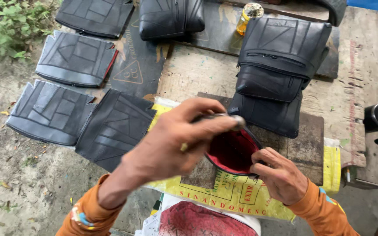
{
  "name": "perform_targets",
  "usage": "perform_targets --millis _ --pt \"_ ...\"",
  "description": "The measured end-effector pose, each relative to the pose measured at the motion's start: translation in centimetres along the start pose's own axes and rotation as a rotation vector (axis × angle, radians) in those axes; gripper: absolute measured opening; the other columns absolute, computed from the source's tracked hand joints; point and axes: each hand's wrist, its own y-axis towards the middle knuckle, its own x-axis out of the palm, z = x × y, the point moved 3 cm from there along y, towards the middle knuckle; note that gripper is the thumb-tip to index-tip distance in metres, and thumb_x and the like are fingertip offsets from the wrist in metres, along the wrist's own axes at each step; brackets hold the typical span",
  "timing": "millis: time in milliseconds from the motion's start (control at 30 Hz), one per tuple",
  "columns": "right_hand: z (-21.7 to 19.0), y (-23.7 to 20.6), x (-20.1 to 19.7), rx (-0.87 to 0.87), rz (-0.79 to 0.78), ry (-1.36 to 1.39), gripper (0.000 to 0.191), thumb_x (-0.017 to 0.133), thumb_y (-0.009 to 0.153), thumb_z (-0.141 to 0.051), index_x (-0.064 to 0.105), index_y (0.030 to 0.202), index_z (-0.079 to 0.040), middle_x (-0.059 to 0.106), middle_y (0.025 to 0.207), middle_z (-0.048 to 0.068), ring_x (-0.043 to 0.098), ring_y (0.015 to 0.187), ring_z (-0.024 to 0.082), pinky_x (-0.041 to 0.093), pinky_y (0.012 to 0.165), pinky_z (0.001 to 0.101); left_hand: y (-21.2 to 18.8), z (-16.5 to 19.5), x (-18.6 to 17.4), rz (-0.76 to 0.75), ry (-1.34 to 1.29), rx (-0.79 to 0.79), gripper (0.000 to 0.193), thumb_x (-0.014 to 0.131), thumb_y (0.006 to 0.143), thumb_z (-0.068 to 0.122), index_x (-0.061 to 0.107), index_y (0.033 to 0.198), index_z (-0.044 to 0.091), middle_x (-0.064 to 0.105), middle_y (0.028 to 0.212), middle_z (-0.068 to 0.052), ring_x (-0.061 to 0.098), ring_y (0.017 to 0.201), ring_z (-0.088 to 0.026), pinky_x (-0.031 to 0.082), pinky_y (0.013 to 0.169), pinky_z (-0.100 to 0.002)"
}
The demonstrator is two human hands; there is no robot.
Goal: The person assembles black pouches with red interiors by using a hammer to tap along the edges, likely securing staples or fasteners. They handle multiple pouches one at a time, opening and closing zippers, and stacking finished units on the workbench.
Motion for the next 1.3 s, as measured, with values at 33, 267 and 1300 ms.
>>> perform_targets --millis 33,267,1300 --pt "0.0 0.0 0.0 -0.001 0.005 -0.008 0.030 0.063 0.064 0.007 0.064 0.091 -0.004 0.058 0.100 0.014 0.060 0.090 0.034 0.051 0.075 0.0419 0.2 0.5 0.7 0.013 0.184 0.066 0.045 0.065 0.081 0.012 0.069 0.125 0.010 0.061 0.117 -0.015 0.067 0.095 -0.028 0.056 0.082 -0.040" --pt "0.2 -0.2 0.2 0.012 0.020 -0.034 0.030 0.063 0.063 0.007 0.064 0.091 -0.003 0.058 0.099 0.014 0.060 0.090 0.034 0.051 0.074 0.0414 3.7 -1.8 3.4 -0.375 0.605 -0.267 0.025 0.064 0.109 0.035 0.062 0.104 0.010 0.066 0.089 -0.007 0.065 0.074 -0.022 0.050 0.064 -0.038" --pt "1.1 0.7 -0.2 -0.020 0.064 0.030 0.029 0.062 0.067 0.007 0.067 0.094 -0.002 0.060 0.098 0.014 0.058 0.084 0.032 0.050 0.072 0.0392 2.9 -1.3 2.6 0.253 0.207 0.013 0.051 0.076 0.092 0.008 0.062 0.140 0.013 0.072 0.115 -0.007 0.074 0.094 -0.025 0.059 0.081 -0.032"
